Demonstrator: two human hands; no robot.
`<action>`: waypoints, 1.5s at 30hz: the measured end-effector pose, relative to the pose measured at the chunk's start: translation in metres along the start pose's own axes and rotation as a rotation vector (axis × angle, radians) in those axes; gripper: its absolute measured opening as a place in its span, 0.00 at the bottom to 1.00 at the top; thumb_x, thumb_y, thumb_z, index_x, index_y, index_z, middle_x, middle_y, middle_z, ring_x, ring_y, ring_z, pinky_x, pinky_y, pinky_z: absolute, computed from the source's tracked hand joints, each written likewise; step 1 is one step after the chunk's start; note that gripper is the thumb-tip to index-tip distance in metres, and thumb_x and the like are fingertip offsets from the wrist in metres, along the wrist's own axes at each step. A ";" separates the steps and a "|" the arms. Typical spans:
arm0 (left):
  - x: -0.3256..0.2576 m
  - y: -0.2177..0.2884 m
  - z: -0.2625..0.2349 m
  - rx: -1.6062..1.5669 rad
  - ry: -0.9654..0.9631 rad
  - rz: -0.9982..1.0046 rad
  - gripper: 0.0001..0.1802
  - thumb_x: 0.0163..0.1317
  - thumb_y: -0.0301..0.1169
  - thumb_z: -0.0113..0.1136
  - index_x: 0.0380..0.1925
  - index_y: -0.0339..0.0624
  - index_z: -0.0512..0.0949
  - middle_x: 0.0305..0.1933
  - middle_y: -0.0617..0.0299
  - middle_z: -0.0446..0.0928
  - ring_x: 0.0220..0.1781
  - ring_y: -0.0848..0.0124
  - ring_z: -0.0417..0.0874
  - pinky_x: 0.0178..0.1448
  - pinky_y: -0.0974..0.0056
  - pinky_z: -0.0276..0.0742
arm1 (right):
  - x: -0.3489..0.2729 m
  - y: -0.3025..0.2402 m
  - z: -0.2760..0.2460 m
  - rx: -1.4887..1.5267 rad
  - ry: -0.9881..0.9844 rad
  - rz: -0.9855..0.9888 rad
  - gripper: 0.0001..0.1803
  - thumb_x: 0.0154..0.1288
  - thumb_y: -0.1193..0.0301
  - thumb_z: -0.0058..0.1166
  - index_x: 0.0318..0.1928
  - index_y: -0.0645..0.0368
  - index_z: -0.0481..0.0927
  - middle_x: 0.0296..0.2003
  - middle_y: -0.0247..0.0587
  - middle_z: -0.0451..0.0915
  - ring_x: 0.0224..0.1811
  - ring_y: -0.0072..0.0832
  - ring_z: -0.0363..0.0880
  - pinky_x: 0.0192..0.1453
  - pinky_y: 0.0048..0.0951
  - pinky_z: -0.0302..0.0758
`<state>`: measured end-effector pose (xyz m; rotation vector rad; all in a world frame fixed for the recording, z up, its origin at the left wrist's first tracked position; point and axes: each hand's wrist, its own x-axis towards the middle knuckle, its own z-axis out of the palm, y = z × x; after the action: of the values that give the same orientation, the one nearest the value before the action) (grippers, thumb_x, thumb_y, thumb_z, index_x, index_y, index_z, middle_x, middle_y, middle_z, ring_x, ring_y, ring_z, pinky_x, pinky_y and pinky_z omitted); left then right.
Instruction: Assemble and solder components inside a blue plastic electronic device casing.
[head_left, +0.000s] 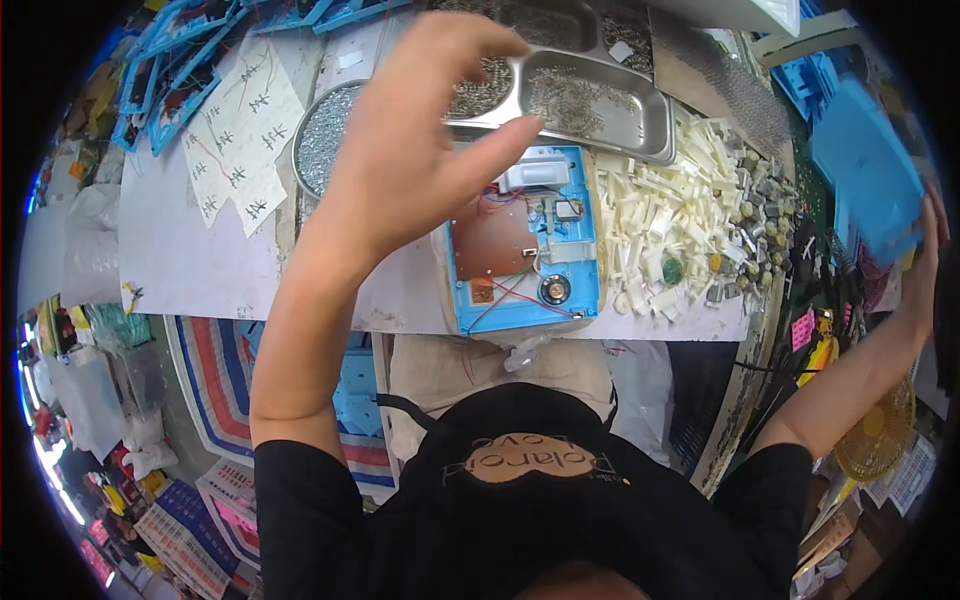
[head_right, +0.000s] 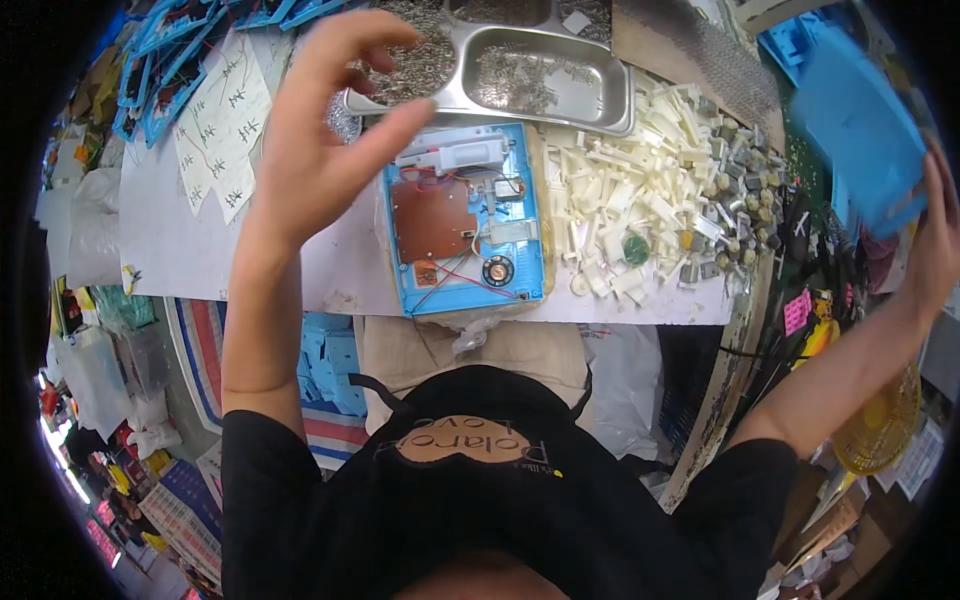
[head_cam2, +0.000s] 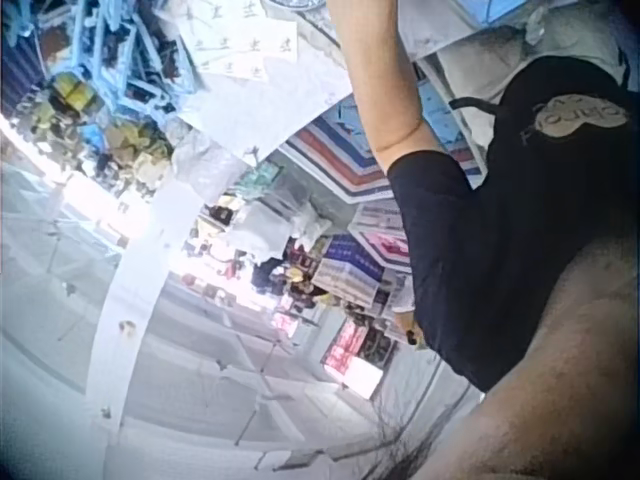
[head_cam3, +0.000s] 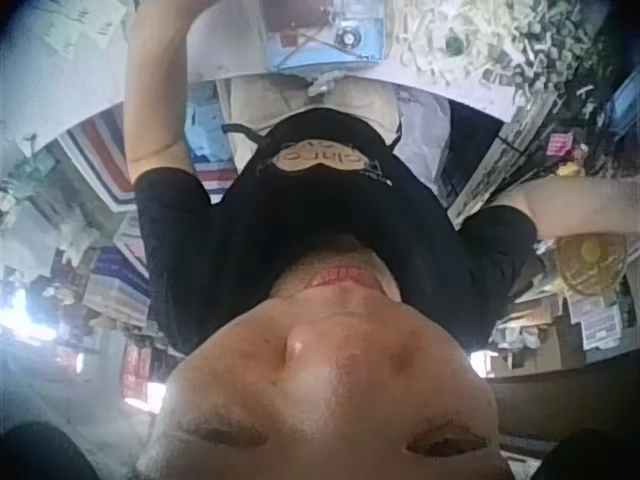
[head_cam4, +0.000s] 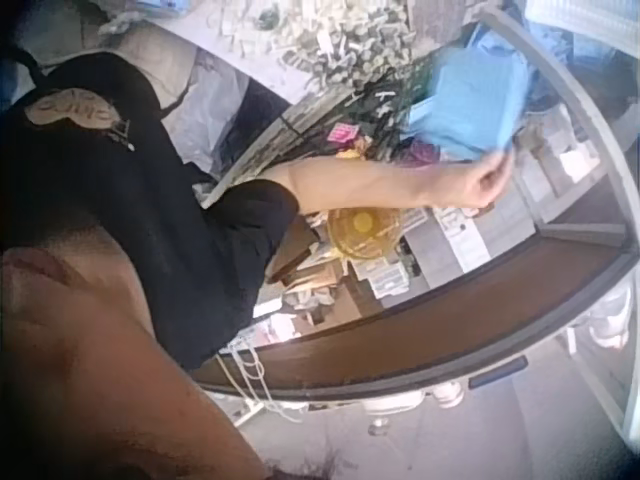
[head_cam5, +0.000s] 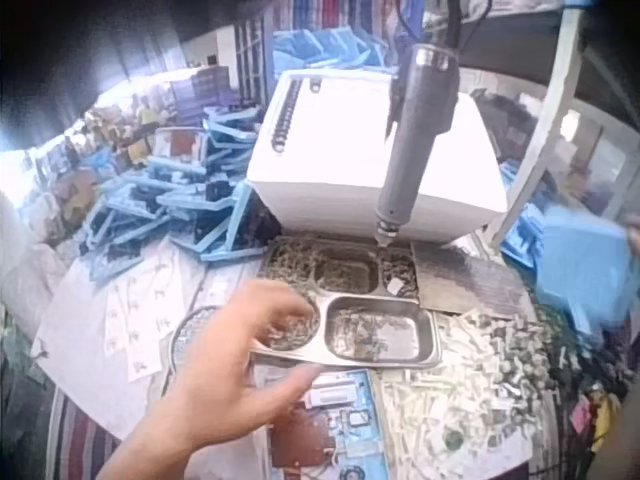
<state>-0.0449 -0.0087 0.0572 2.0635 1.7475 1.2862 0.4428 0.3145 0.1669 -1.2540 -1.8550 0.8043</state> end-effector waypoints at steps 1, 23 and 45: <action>-0.002 0.008 -0.007 -0.013 0.074 -0.019 0.29 0.56 0.27 0.73 0.59 0.41 0.77 0.59 0.55 0.78 0.59 0.66 0.79 0.58 0.62 0.78 | -0.047 -0.039 0.034 -0.127 -0.162 -0.120 0.15 0.71 0.72 0.58 0.54 0.65 0.85 0.54 0.47 0.83 0.55 0.31 0.81 0.59 0.30 0.75; -0.072 -0.007 0.051 0.186 0.086 -0.120 0.12 0.53 0.33 0.75 0.37 0.43 0.84 0.46 0.56 0.78 0.50 0.55 0.77 0.57 0.53 0.69 | -0.184 -0.048 0.236 0.707 -0.296 0.058 0.34 0.77 0.69 0.57 0.75 0.71 0.61 0.45 0.41 0.83 0.29 0.16 0.77 0.25 0.18 0.69; -0.111 0.048 0.055 0.020 0.002 -0.529 0.46 0.62 0.33 0.72 0.75 0.26 0.60 0.20 0.62 0.73 0.19 0.72 0.76 0.25 0.67 0.73 | -0.254 -0.059 0.277 -0.109 -0.585 -0.111 0.40 0.66 0.66 0.68 0.75 0.62 0.66 0.18 0.39 0.75 0.18 0.31 0.76 0.28 0.30 0.72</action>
<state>0.0321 -0.0973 -0.0036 1.4486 2.1122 1.1022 0.2430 0.0309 0.0101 -1.0325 -2.4353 1.1031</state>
